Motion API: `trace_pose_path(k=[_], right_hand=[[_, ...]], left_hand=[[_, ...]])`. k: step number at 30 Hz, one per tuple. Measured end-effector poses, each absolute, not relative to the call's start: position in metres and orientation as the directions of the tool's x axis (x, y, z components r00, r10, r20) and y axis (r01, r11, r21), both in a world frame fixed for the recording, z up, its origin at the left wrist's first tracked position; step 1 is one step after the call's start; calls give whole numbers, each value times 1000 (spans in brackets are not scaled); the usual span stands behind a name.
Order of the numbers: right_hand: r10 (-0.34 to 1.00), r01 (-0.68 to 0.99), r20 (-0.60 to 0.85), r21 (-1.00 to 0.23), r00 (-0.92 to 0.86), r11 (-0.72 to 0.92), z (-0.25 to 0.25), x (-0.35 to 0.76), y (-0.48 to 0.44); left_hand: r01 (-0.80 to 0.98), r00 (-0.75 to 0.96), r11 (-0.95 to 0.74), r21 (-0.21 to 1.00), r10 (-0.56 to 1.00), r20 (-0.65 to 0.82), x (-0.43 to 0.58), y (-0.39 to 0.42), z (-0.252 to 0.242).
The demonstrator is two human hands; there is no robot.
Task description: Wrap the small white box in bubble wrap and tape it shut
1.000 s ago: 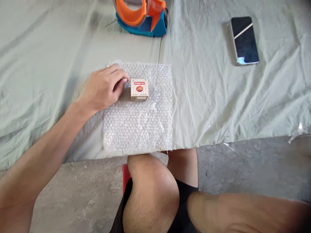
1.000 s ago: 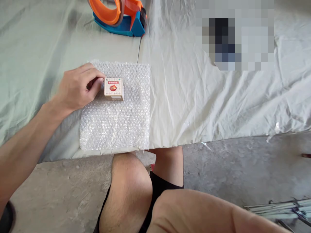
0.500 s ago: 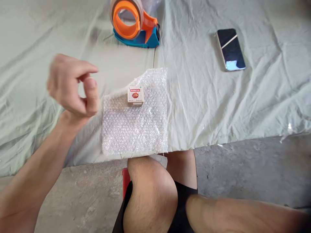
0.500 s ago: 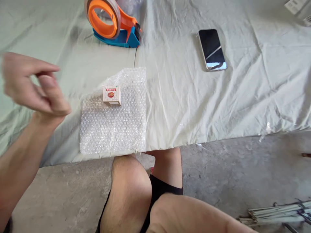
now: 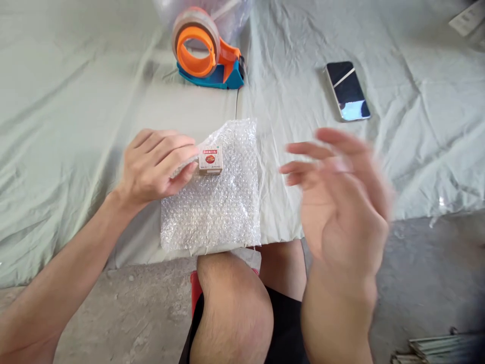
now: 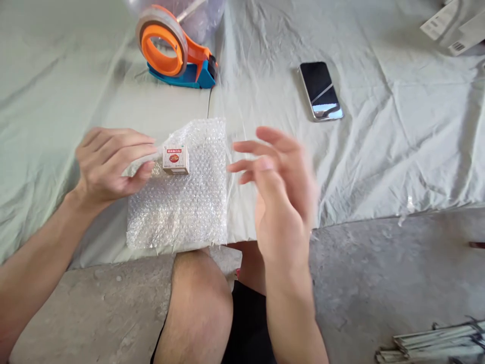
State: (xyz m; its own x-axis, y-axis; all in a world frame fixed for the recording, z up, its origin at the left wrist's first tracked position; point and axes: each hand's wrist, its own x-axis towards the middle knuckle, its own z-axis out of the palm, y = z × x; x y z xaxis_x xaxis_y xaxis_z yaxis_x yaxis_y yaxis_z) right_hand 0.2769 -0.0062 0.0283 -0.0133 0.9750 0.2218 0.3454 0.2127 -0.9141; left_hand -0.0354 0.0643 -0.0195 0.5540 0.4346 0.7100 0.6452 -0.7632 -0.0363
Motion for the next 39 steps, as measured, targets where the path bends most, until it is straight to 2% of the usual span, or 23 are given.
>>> trace_pose_path(k=[2, 5, 8, 10, 13, 17, 19, 21, 23, 26, 33, 39], right_hand=[[989, 203, 119, -970, -91, 136, 27, 283, 0], [993, 28, 12, -999, -121, 16, 22, 286, 4], [998, -25, 11, -1000, -58, 10, 14, 277, -3], [998, -33, 36, -999, -45, 34, 9, 268, -10], [994, 17, 108, -994, -8, 109, 3, 254, -18], [965, 156, 245, -961, 98, 229, -8, 241, -21], [908, 303, 397, -888, 132, 345, -21, 240, -17], [857, 460, 511, -779, 72, 426, -38, 241, -12], [870, 546, 491, -716, -47, 434, -52, 244, -7], [904, 560, 412, -726, -111, 399, -62, 248, -2], [909, 498, 416, -786, -14, 368, -53, 249, -2], [901, 506, 432, -784, 28, 360, -51, 248, -4]], left_hand=[[684, 533, -728, 55, 550, 643, -36, 67, -24], [748, 374, -627, 216, 668, 644, -38, 71, -33], [793, 195, -497, 352, 755, 626, -42, 74, -44], [818, 136, -422, 391, 802, 581, -46, 77, -52], [833, 130, -405, 377, 806, 578, -53, 84, -60], [838, 208, -442, 321, 801, 561, -57, 87, -55], [838, 260, -465, 286, 801, 540, -55, 87, -50], [823, 326, -504, 263, 798, 507, -53, 86, -47], [792, 408, -552, 260, 796, 448, -52, 87, -47], [762, 482, -597, 252, 782, 395, -53, 88, -49], [771, 453, -576, 271, 795, 403, -56, 88, -48], [775, 452, -584, 241, 779, 433, -56, 86, -48]])
